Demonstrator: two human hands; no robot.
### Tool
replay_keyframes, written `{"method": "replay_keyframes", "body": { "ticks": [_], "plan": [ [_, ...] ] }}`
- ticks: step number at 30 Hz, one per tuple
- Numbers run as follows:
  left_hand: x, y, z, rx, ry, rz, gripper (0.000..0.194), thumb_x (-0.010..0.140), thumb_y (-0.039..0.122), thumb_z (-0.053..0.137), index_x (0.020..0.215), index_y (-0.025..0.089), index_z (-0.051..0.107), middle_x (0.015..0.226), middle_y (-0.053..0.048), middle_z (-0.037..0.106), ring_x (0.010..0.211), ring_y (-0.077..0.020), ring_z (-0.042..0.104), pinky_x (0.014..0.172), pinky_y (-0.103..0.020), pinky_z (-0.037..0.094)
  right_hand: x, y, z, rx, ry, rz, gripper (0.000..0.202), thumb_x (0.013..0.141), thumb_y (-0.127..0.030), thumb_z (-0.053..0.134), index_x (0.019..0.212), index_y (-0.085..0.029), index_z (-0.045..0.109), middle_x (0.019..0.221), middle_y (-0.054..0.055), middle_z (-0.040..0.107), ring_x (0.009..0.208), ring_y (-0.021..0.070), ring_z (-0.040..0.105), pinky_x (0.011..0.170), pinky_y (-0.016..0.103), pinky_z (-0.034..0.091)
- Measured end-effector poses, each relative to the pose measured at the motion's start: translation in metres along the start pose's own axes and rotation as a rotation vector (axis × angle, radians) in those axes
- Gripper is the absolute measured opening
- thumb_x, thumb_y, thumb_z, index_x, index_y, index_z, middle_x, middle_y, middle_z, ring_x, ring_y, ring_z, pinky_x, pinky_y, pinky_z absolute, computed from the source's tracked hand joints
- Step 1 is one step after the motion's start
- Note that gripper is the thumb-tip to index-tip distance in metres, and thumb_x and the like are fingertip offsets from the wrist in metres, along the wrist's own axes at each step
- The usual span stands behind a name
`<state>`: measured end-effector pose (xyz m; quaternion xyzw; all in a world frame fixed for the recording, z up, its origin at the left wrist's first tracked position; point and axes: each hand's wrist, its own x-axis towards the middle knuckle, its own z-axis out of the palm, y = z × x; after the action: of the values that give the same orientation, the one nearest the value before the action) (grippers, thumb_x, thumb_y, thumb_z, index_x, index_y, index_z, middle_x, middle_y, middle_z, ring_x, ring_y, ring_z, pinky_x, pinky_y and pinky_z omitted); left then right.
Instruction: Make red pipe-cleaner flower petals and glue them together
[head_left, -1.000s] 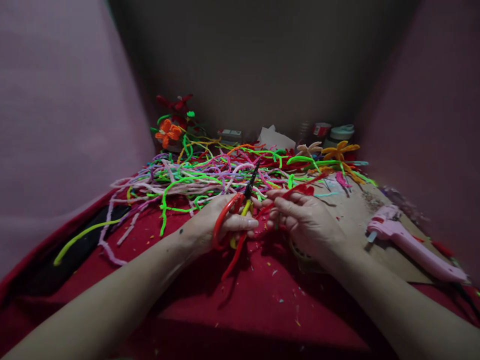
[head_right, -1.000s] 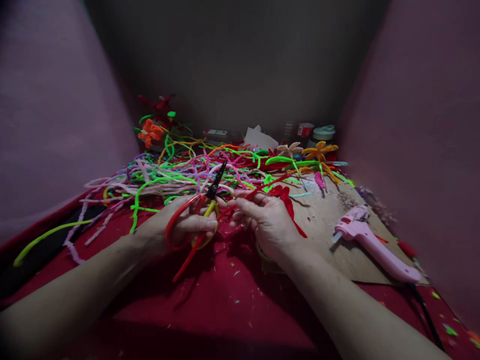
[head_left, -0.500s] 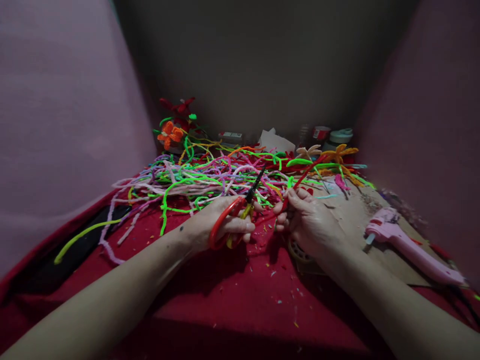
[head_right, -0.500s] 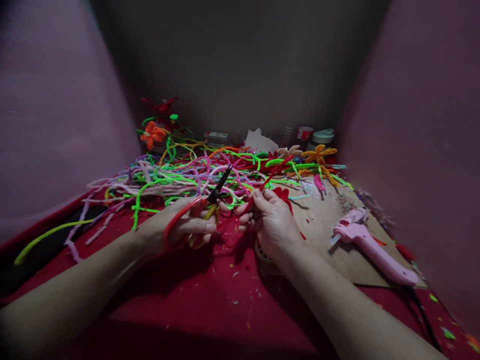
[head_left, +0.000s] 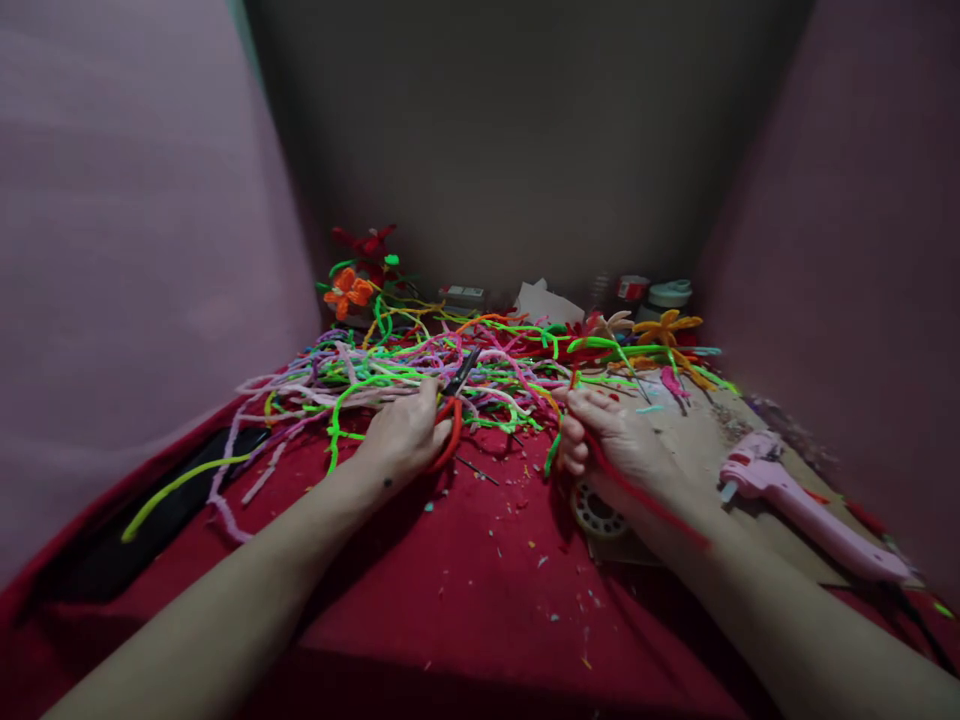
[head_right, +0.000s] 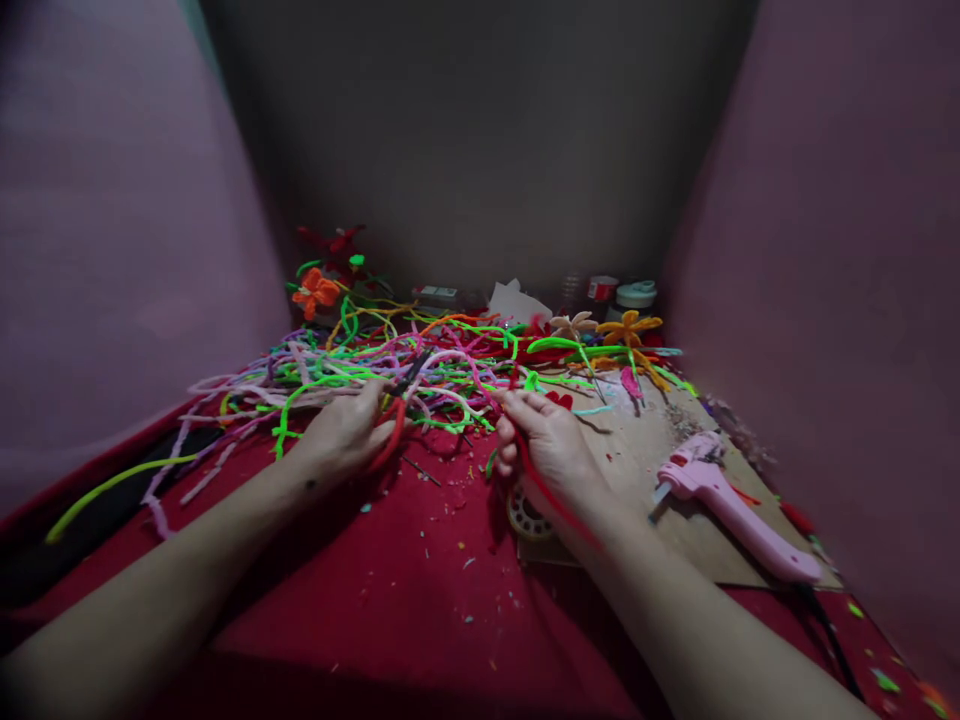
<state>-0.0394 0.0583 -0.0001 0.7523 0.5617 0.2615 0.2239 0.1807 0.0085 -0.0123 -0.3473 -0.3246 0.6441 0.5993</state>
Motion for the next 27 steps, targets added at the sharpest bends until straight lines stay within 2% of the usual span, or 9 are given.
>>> {"method": "replay_keyframes", "body": {
  "ticks": [3,5,8,10,12,15,19,23,27],
  "plan": [
    [-0.002,-0.001,0.000,0.492,0.005,0.050,0.033,0.078,0.032,0.050,0.104,0.012,0.052,0.088,-0.016,0.062,0.081,-0.0296,0.059,0.068,-0.037,0.042,-0.007,0.004,0.008,-0.033,-0.089,0.099,0.026,0.070,-0.028,0.067,0.091,-0.020,0.054,0.046,-0.008,0.048,0.034,0.0057,0.036,0.032,0.017,0.029],
    [-0.007,0.005,0.000,0.569,0.080,0.096,0.030,0.080,0.032,0.048,0.102,0.012,0.054,0.097,-0.018,0.061,0.089,-0.0309,0.058,0.072,-0.039,0.042,-0.011,0.005,0.012,-0.034,-0.112,0.113,0.028,0.070,-0.025,0.067,0.094,-0.021,0.054,0.045,-0.009,0.048,0.033,0.0060,0.036,0.032,0.017,0.029],
    [-0.016,0.021,0.007,0.297,0.186,0.187,0.030,0.083,0.036,0.047,0.097,0.012,0.059,0.091,-0.013,0.062,0.086,-0.0242,0.057,0.075,-0.034,0.042,-0.013,0.006,0.015,-0.004,-0.168,0.124,0.020,0.070,-0.023,0.066,0.086,-0.020,0.055,0.047,-0.008,0.049,0.035,0.0058,0.038,0.033,0.017,0.030],
    [-0.022,0.032,0.018,-0.129,-0.048,0.219,0.032,0.082,0.039,0.050,0.101,0.015,0.061,0.079,-0.005,0.062,0.066,-0.0151,0.055,0.062,-0.026,0.042,-0.012,0.009,0.014,0.023,-0.238,0.143,0.014,0.072,-0.023,0.065,0.083,-0.018,0.057,0.049,-0.007,0.050,0.036,0.0054,0.039,0.034,0.017,0.032],
    [-0.025,0.038,0.029,-0.559,-0.262,0.140,0.035,0.080,0.041,0.053,0.105,0.017,0.060,0.073,-0.001,0.061,0.049,-0.0082,0.045,0.046,-0.021,0.036,-0.010,0.013,0.012,0.064,-0.302,0.163,0.011,0.074,-0.022,0.064,0.081,-0.016,0.059,0.051,-0.006,0.051,0.038,0.0050,0.041,0.035,0.016,0.033],
    [-0.024,0.038,0.040,-0.940,-0.225,-0.005,0.029,0.076,0.039,0.060,0.091,0.014,0.064,0.065,0.000,0.059,0.044,-0.0053,0.043,0.039,-0.017,0.029,-0.006,0.016,0.007,0.156,-0.331,0.183,0.009,0.072,-0.016,0.063,0.081,-0.013,0.063,0.057,-0.001,0.058,0.046,0.0068,0.051,0.042,0.017,0.041],
    [-0.019,0.035,0.038,-1.040,-0.101,-0.110,0.020,0.073,0.032,0.065,0.076,0.013,0.064,0.053,0.002,0.055,0.038,-0.0038,0.041,0.035,-0.016,0.029,-0.004,0.015,0.006,0.221,-0.294,0.118,0.016,0.068,-0.008,0.063,0.083,-0.013,0.066,0.071,0.003,0.068,0.060,0.0091,0.061,0.059,0.020,0.050],
    [-0.020,0.038,0.035,-0.981,-0.091,-0.119,0.020,0.071,0.033,0.066,0.072,0.013,0.063,0.053,0.001,0.058,0.036,-0.0030,0.040,0.032,-0.014,0.025,-0.005,0.016,0.010,0.077,-0.162,-0.019,0.018,0.069,-0.021,0.069,0.084,-0.011,0.067,0.069,0.005,0.068,0.052,0.0100,0.060,0.051,0.022,0.050],
    [-0.023,0.040,0.038,-0.901,-0.111,-0.074,0.021,0.071,0.034,0.066,0.068,0.013,0.061,0.056,0.000,0.060,0.038,-0.0041,0.044,0.032,-0.014,0.028,-0.005,0.019,0.012,-0.126,-0.066,-0.088,0.020,0.069,-0.029,0.069,0.074,-0.011,0.064,0.062,0.003,0.064,0.047,0.0086,0.056,0.045,0.020,0.046]
  ]
}}
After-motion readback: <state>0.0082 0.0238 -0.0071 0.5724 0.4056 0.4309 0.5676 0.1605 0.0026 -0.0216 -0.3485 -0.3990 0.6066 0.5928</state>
